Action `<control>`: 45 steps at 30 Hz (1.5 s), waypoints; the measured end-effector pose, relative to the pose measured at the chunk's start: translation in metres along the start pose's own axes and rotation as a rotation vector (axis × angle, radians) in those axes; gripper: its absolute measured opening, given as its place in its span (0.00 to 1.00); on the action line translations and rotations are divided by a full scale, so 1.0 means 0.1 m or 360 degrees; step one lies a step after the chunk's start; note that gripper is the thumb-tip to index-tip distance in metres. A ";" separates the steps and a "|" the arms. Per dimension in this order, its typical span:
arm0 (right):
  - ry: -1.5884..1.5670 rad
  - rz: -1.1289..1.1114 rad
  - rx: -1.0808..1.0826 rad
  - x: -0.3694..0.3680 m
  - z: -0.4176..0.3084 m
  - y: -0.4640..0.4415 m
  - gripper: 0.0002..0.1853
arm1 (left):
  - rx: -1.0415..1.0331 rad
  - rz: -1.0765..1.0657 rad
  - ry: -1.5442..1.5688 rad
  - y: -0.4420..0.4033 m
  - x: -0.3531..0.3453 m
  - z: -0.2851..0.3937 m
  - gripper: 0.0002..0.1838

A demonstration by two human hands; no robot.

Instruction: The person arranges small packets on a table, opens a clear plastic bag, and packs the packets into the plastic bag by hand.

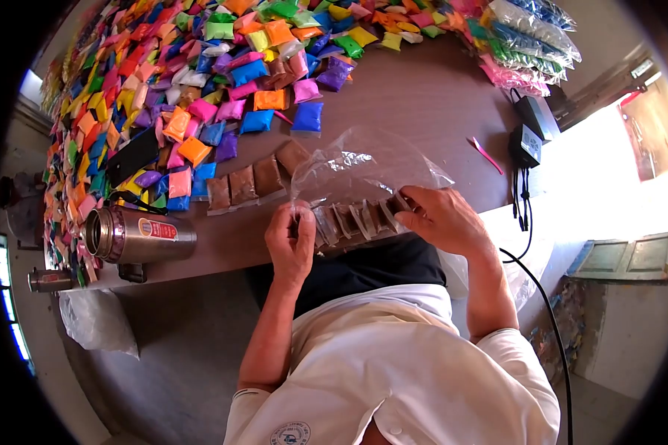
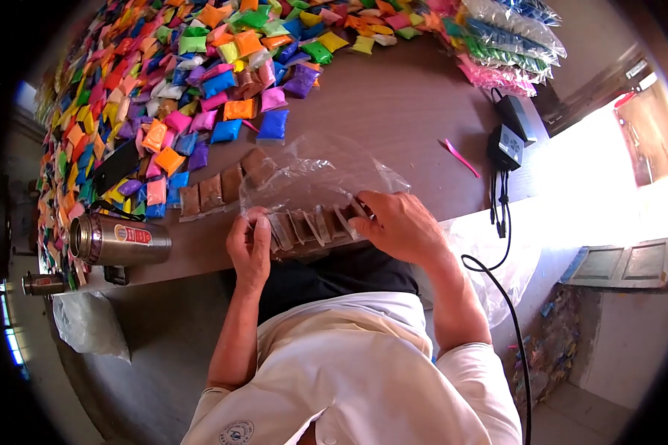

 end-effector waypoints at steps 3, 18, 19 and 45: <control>-0.0013 -0.0014 -0.0015 0.00 -0.02 0.01 0.13 | -0.0053 0.0011 -0.0040 0.00 0.00 0.01 0.12; -0.0053 0.0056 0.0084 0.26 -0.26 0.00 0.10 | 0.0025 0.0036 -0.0005 0.02 0.01 -0.06 0.12; -0.0297 0.0203 0.0167 0.33 -0.35 -0.01 0.09 | 0.0009 0.0014 0.0020 0.02 0.00 -0.08 0.11; 0.1168 -0.0682 0.0601 -0.35 -0.91 -2.05 0.21 | -0.0056 0.0006 0.0066 0.00 0.00 0.05 0.11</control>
Point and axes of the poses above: each hand's wrist, its own y-axis away from the middle knuckle, its own x-axis out of the back of the hand, z = x × y, the point moved 3 cm from there along -y, towards the middle knuckle, and after that the axes turned 13 degrees about -z, right-handed, at the moved point
